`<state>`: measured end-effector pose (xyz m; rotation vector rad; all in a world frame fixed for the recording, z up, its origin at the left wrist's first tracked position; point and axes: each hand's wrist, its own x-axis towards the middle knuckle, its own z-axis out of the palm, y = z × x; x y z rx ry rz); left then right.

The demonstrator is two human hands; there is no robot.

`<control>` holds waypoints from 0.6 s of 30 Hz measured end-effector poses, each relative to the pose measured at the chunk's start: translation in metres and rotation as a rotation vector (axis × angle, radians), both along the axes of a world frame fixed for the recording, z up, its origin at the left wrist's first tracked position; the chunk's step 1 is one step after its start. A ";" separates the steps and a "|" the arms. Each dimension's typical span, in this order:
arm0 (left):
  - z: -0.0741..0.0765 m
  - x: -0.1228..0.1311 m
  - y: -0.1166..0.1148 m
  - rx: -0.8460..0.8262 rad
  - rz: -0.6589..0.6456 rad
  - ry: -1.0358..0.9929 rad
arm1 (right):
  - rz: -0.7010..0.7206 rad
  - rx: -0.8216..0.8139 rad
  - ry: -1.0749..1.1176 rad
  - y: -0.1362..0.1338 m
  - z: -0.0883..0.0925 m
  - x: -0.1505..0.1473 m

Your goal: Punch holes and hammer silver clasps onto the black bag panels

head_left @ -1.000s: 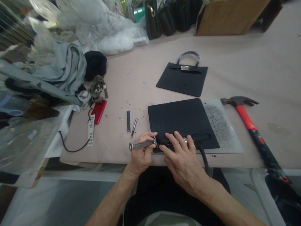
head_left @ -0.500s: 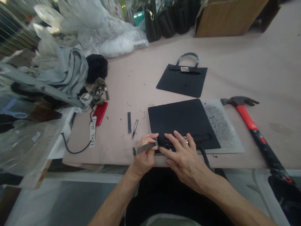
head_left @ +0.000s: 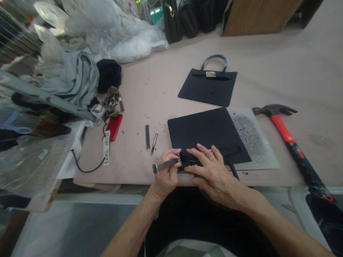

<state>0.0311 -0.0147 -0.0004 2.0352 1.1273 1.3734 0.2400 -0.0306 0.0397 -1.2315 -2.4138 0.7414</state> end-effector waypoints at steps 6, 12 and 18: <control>-0.002 0.003 -0.005 0.061 0.027 0.021 | -0.262 0.116 0.207 0.036 0.004 -0.002; -0.006 0.010 -0.013 0.072 0.173 0.023 | -0.117 0.049 -0.163 0.088 0.014 -0.025; -0.004 0.011 -0.014 0.075 0.205 0.025 | 0.023 0.052 -0.243 0.100 0.016 -0.031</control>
